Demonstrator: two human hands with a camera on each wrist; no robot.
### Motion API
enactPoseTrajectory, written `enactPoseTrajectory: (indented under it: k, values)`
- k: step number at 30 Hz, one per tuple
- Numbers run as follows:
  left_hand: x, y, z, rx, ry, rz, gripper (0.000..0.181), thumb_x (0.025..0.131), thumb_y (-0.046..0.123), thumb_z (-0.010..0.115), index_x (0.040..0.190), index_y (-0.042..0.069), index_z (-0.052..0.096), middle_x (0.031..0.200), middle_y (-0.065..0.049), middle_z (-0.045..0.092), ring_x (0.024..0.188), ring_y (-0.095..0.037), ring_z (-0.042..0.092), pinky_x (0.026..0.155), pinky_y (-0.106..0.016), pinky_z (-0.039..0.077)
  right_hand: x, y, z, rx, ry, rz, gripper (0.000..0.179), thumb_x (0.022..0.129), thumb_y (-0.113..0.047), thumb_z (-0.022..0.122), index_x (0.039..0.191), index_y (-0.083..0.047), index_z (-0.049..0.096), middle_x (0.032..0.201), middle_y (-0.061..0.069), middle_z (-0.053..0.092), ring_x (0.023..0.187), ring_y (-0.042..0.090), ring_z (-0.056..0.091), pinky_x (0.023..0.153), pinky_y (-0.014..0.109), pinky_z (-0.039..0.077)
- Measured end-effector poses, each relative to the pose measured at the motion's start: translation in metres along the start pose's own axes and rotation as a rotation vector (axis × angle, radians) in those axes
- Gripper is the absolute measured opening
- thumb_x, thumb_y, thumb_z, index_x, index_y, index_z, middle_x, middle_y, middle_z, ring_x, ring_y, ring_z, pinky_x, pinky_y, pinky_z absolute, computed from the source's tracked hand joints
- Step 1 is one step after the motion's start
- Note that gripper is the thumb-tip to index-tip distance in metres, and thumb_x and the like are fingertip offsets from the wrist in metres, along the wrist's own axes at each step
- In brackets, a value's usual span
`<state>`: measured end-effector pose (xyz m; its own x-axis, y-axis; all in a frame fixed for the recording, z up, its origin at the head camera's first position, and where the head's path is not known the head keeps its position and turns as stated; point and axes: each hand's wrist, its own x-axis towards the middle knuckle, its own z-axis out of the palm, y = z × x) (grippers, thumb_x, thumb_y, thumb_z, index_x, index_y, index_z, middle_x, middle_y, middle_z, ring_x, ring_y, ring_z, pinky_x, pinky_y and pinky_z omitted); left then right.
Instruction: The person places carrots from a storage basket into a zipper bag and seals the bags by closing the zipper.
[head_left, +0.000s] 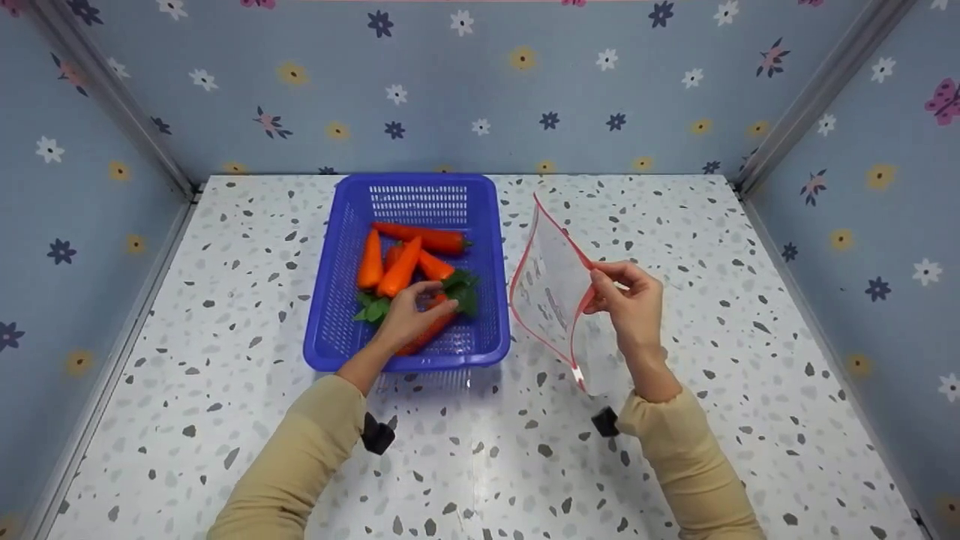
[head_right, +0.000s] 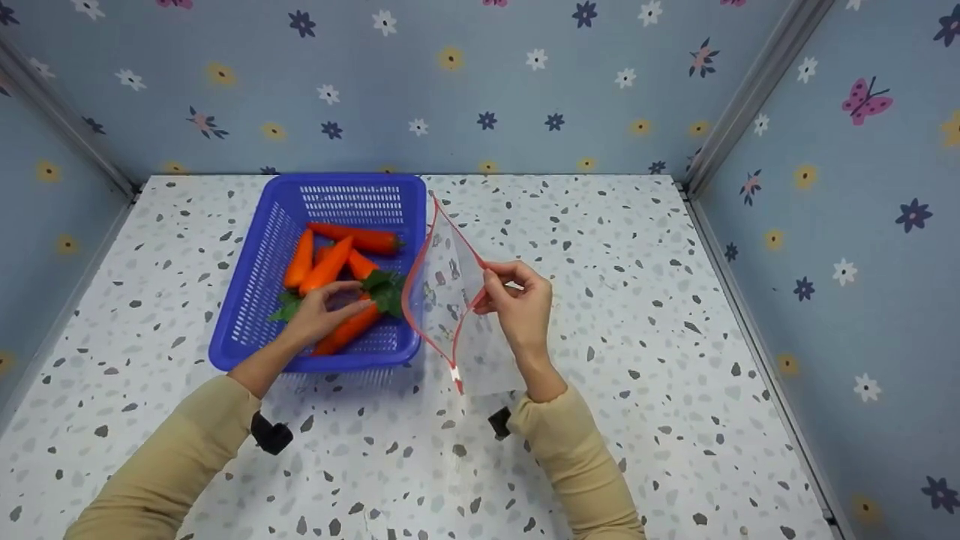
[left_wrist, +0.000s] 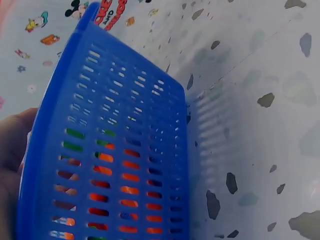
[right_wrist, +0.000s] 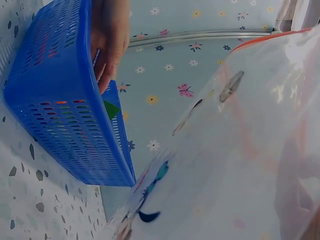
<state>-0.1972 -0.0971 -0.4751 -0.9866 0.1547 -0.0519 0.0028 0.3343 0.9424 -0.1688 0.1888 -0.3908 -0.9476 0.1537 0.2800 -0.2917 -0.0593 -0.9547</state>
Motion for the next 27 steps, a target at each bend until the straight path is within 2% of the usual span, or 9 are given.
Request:
enactPoseTrajectory:
  k: [5,12,16,22,25,27]
  values:
    - [0.005,-0.003,-0.003,0.065,-0.049,-0.073,0.061,0.079,0.028,0.066,0.125,-0.006,0.043,0.122,-0.021,0.047,0.108,-0.034,0.047,0.092,-0.040,0.037,-0.001,0.002,0.000,-0.012,-0.003,0.008,0.015,0.082,0.001,0.059,0.090,0.013,0.060,0.074,0.015,0.057,0.048,0.019,0.057,0.045,0.027,0.049]
    - [0.011,-0.009,-0.005,0.127,-0.082,-0.144,0.070,0.077,0.032,0.068,0.126,-0.009,0.040,0.121,-0.023,0.047,0.109,-0.032,0.045,0.094,-0.039,0.034,-0.002,0.003,0.002,0.048,-0.021,-0.010,0.016,0.081,0.003,0.060,0.089,0.016,0.059,0.071,0.015,0.056,0.045,0.019,0.057,0.042,0.028,0.048]
    - [0.013,-0.012,-0.007,0.156,-0.111,-0.216,0.076,0.077,0.037,0.067,0.129,-0.008,0.036,0.123,-0.023,0.045,0.110,-0.030,0.044,0.095,-0.038,0.033,-0.002,0.004,0.002,0.019,-0.011,-0.007,0.016,0.081,0.001,0.060,0.090,0.014,0.060,0.072,0.015,0.057,0.046,0.018,0.056,0.043,0.027,0.048]
    - [0.017,-0.016,-0.005,0.245,-0.147,-0.291,0.080,0.076,0.043,0.066,0.130,-0.008,0.035,0.122,-0.022,0.046,0.104,-0.029,0.046,0.093,-0.038,0.035,-0.003,0.006,0.002,0.019,-0.001,0.012,0.016,0.081,0.001,0.060,0.092,0.013,0.060,0.074,0.014,0.057,0.046,0.019,0.056,0.044,0.027,0.048]
    - [0.020,-0.022,-0.003,0.270,-0.155,-0.310,0.083,0.073,0.045,0.067,0.129,-0.008,0.035,0.119,-0.021,0.047,0.100,-0.028,0.047,0.090,-0.038,0.037,-0.003,0.006,0.002,0.016,0.000,0.014,0.016,0.082,0.002,0.059,0.092,0.014,0.060,0.074,0.013,0.057,0.046,0.019,0.056,0.044,0.027,0.048]
    - [0.023,-0.029,-0.002,0.290,-0.154,-0.288,0.087,0.071,0.050,0.067,0.127,-0.009,0.037,0.114,-0.021,0.049,0.094,-0.027,0.049,0.084,-0.036,0.041,-0.004,0.006,0.003,0.019,-0.001,0.009,0.016,0.082,0.002,0.059,0.092,0.015,0.059,0.074,0.013,0.057,0.047,0.019,0.056,0.044,0.027,0.048]
